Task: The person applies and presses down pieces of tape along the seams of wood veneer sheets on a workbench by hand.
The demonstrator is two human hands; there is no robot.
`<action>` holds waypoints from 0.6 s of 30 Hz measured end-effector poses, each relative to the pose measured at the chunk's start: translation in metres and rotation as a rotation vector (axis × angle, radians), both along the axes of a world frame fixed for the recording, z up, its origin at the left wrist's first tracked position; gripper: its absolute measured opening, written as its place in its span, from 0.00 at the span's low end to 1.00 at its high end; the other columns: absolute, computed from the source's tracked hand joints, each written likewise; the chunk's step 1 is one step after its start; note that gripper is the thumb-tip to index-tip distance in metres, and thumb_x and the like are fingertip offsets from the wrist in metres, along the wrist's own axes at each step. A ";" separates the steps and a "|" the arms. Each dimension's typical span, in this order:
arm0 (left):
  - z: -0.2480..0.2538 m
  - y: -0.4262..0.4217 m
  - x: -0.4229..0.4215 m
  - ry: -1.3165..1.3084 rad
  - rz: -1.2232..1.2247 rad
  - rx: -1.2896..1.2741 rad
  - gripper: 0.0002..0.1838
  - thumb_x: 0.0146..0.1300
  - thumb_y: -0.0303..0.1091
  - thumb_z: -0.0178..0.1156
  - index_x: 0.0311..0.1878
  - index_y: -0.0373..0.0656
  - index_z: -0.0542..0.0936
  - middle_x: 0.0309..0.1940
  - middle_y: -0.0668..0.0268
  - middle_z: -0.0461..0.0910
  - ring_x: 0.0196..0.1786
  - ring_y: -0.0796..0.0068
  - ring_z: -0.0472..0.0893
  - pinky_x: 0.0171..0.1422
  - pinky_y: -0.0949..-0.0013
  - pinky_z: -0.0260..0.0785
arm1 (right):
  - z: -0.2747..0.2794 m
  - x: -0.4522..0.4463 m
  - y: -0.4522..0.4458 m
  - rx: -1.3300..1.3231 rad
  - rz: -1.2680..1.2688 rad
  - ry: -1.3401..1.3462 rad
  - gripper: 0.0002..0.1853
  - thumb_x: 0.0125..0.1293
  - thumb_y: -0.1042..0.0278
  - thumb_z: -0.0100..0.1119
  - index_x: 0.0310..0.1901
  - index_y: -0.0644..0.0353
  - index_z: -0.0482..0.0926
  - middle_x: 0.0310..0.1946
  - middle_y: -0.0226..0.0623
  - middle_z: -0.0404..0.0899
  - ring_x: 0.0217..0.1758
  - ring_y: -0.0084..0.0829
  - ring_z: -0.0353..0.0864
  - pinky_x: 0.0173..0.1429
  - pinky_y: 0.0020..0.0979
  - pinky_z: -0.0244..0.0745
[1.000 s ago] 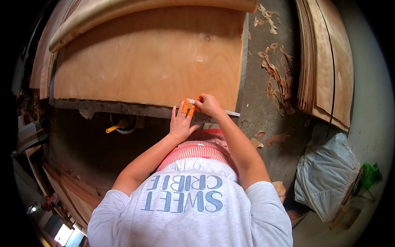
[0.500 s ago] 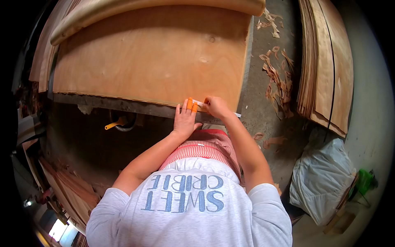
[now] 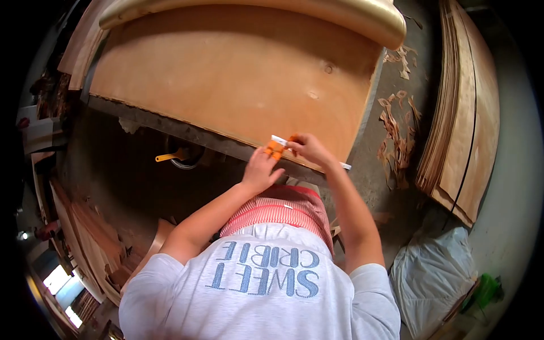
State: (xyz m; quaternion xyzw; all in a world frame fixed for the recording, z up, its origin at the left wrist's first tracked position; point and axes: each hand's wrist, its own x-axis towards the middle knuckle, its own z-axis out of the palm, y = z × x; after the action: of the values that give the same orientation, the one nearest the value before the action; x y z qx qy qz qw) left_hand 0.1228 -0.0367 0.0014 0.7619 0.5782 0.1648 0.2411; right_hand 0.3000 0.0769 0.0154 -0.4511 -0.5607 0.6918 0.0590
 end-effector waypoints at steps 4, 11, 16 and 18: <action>0.001 -0.011 -0.046 0.044 0.269 0.097 0.38 0.54 0.43 0.60 0.64 0.35 0.59 0.64 0.47 0.55 0.66 0.48 0.57 0.70 0.54 0.48 | -0.027 -0.068 -0.009 -0.029 -0.129 -0.027 0.10 0.65 0.66 0.53 0.37 0.65 0.78 0.22 0.27 0.73 0.24 0.16 0.69 0.28 0.21 0.65; -0.008 0.016 -0.054 0.108 0.181 0.047 0.42 0.54 0.48 0.60 0.65 0.35 0.56 0.67 0.49 0.52 0.70 0.52 0.51 0.71 0.53 0.44 | -0.036 -0.098 -0.005 0.256 -0.093 -0.247 0.13 0.61 0.64 0.55 0.34 0.68 0.78 0.24 0.38 0.79 0.27 0.25 0.75 0.33 0.28 0.71; -0.002 0.020 -0.047 0.291 0.161 -0.039 0.44 0.51 0.57 0.59 0.66 0.39 0.59 0.68 0.57 0.54 0.72 0.62 0.49 0.72 0.48 0.38 | -0.014 -0.087 0.002 0.608 0.239 -0.426 0.12 0.58 0.63 0.54 0.35 0.64 0.79 0.29 0.45 0.80 0.31 0.41 0.80 0.37 0.36 0.73; -0.005 0.020 -0.048 0.336 0.156 -0.029 0.44 0.50 0.59 0.59 0.65 0.41 0.60 0.68 0.58 0.55 0.72 0.63 0.49 0.71 0.47 0.38 | -0.002 -0.081 0.012 0.661 0.380 -0.621 0.12 0.56 0.62 0.54 0.35 0.62 0.79 0.30 0.46 0.80 0.34 0.44 0.79 0.38 0.39 0.73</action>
State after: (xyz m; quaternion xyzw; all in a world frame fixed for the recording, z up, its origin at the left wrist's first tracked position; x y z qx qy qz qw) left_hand 0.0751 -0.0163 -0.0033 0.7280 0.6699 0.0453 0.1385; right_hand 0.2194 0.0892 0.0135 -0.4829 -0.8137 0.3083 -0.0984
